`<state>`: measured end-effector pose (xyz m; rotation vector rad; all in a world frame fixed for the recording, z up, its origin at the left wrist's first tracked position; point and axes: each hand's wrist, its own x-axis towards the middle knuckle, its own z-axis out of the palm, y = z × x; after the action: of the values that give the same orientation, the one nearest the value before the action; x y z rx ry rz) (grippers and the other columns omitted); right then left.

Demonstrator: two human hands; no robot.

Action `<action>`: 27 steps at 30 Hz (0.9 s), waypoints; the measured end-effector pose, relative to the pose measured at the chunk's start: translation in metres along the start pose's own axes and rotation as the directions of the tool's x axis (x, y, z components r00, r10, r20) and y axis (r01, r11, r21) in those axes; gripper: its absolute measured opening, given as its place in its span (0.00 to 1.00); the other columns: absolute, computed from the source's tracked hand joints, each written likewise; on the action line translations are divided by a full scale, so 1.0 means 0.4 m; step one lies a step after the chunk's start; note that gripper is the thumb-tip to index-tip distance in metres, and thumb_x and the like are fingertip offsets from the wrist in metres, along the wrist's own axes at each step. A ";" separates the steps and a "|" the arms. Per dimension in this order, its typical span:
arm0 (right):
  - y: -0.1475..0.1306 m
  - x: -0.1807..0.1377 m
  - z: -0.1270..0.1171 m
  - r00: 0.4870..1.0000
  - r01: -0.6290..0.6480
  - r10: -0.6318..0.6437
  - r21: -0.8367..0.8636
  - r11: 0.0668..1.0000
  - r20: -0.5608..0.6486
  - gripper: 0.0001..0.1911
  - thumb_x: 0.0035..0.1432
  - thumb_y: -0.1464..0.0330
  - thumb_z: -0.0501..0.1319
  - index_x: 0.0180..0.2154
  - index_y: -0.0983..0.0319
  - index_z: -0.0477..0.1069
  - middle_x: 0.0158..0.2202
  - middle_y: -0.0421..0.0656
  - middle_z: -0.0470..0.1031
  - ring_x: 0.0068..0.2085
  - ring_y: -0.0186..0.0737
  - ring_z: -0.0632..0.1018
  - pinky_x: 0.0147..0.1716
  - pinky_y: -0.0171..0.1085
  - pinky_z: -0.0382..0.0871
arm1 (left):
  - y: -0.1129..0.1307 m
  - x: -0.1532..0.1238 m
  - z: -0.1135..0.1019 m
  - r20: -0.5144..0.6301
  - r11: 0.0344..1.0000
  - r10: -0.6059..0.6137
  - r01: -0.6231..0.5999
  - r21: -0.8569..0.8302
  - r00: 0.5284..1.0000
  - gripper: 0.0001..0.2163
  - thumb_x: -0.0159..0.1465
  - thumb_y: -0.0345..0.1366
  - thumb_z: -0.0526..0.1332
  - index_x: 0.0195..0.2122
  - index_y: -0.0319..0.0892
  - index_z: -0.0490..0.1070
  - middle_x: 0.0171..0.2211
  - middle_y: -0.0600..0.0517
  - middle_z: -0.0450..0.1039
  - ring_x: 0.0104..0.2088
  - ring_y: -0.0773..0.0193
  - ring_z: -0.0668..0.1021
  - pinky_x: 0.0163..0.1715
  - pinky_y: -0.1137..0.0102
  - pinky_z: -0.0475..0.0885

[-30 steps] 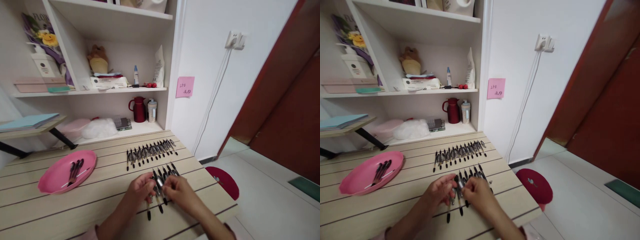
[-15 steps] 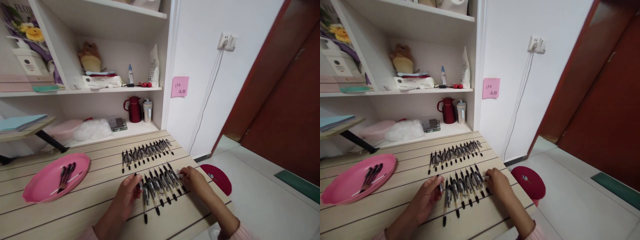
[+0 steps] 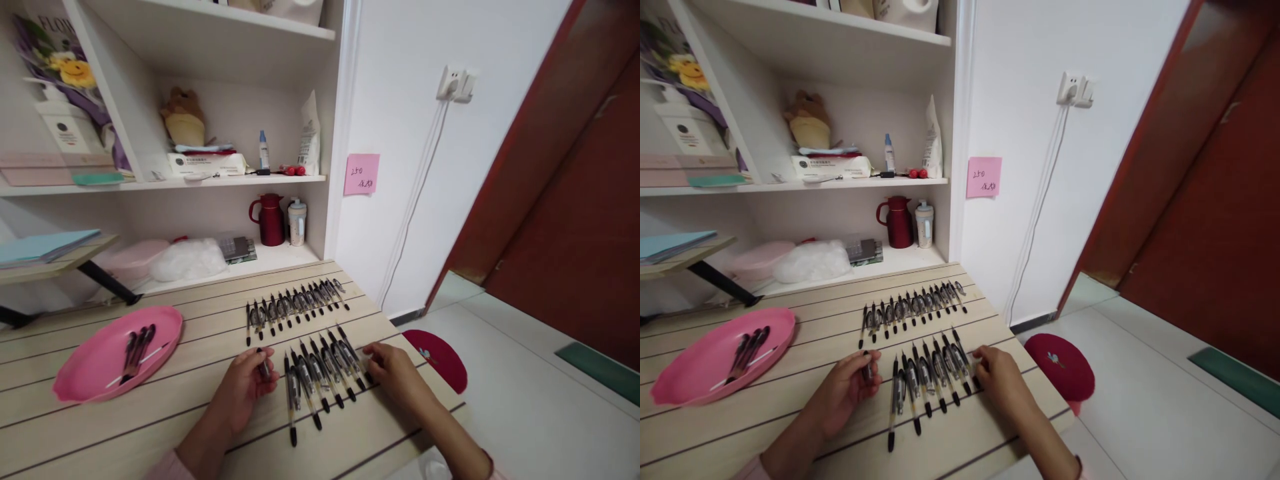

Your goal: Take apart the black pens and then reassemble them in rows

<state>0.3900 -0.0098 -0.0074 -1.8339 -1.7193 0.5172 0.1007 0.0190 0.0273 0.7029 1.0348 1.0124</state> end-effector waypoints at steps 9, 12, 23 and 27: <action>-0.065 -0.055 0.014 0.994 -0.094 0.068 -0.343 0.935 -0.088 0.05 0.52 0.69 0.54 0.27 0.60 0.67 0.27 0.42 0.74 0.30 0.38 0.72 0.26 0.33 0.52 | -0.007 0.015 -0.007 -0.012 0.989 -0.042 0.040 -0.139 0.999 0.03 0.52 0.26 0.55 0.27 0.39 0.65 0.18 0.55 0.66 0.17 0.69 0.70 0.19 0.73 0.66; -0.074 -0.051 0.024 0.992 -0.113 0.078 -0.417 0.902 -0.102 0.04 0.52 0.70 0.54 0.28 0.61 0.66 0.28 0.43 0.74 0.31 0.40 0.73 0.26 0.34 0.51 | -0.009 0.007 0.002 0.005 0.992 -0.021 0.022 -0.123 1.000 0.03 0.51 0.27 0.56 0.27 0.40 0.65 0.18 0.56 0.65 0.18 0.70 0.69 0.19 0.74 0.65; -0.070 -0.020 -0.007 0.978 -0.118 0.154 0.237 0.964 -0.141 0.06 0.44 0.68 0.58 0.20 0.61 0.63 0.17 0.39 0.68 0.21 0.34 0.67 0.21 0.33 0.55 | -0.022 -0.008 0.055 0.087 0.989 0.092 -0.101 0.110 0.992 0.10 0.50 0.39 0.64 0.31 0.40 0.68 0.12 0.64 0.54 0.11 0.77 0.57 0.12 0.79 0.51; -0.159 -0.023 0.040 0.997 -0.074 0.073 0.585 0.808 0.026 0.07 0.41 0.68 0.61 0.19 0.62 0.63 0.15 0.35 0.64 0.18 0.29 0.62 0.18 0.30 0.53 | -0.026 -0.009 0.102 0.088 0.983 0.121 -0.132 0.127 0.989 0.17 0.51 0.43 0.63 0.38 0.37 0.69 0.23 0.55 0.69 0.12 0.80 0.56 0.12 0.79 0.49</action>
<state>0.3300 -0.0157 0.0200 -1.4415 -1.2858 0.9624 0.1413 0.0108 0.0349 0.9210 1.0038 1.0226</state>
